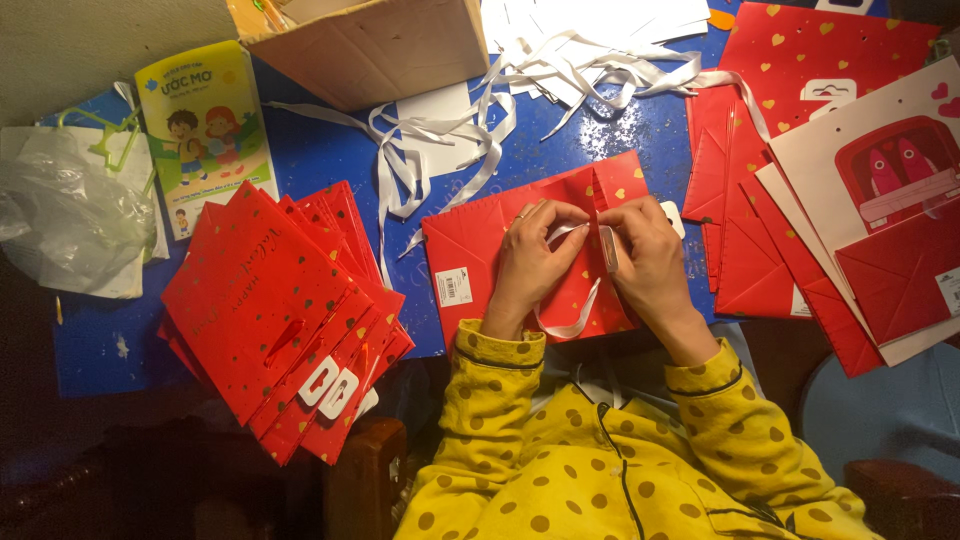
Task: The person assembles red Valentine's Day gift boxes by inserting white plastic hangers and threading white ribbons through them. They handle multiple boxes one at a time, folding flaps and securing the ribbons before stacking the finished boxes.
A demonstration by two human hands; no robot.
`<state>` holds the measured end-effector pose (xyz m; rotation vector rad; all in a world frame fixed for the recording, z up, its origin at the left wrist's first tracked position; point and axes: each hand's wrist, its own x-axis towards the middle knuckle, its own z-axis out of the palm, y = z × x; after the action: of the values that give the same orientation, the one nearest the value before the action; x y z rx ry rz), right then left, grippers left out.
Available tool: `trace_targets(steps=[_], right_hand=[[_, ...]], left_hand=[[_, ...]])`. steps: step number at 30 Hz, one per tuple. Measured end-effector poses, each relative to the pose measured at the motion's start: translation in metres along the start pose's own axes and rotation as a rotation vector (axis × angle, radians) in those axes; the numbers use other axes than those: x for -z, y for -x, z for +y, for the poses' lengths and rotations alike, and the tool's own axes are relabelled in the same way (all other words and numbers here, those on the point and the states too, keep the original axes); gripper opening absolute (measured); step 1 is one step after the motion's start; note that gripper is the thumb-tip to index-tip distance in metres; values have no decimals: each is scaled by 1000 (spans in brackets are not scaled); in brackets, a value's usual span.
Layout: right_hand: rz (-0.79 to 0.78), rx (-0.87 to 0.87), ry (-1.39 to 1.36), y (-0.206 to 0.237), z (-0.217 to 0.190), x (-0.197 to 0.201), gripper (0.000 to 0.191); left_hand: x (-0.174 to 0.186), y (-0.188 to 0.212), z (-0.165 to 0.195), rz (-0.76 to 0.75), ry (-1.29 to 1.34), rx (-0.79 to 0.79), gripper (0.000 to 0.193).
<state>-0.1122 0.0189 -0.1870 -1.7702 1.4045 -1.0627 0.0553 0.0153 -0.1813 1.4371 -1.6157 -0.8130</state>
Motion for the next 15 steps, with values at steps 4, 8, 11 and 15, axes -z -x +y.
trace_targets(steps=[4, 8, 11, 15], right_hand=[[83, -39, -16, 1, 4, -2, 6], [101, -102, -154, -2, 6, -1, 8], [50, 60, -105, -4, 3, 2, 18], [-42, 14, 14, -2, -2, 3, 21]], left_hand=[[1, 0, 2, 1, -17, 12, 11], [1, 1, 3, 0, 9, 59, 13], [1, 1, 1, 12, 13, 43, 14], [0, 0, -2, 17, 25, 62, 16]])
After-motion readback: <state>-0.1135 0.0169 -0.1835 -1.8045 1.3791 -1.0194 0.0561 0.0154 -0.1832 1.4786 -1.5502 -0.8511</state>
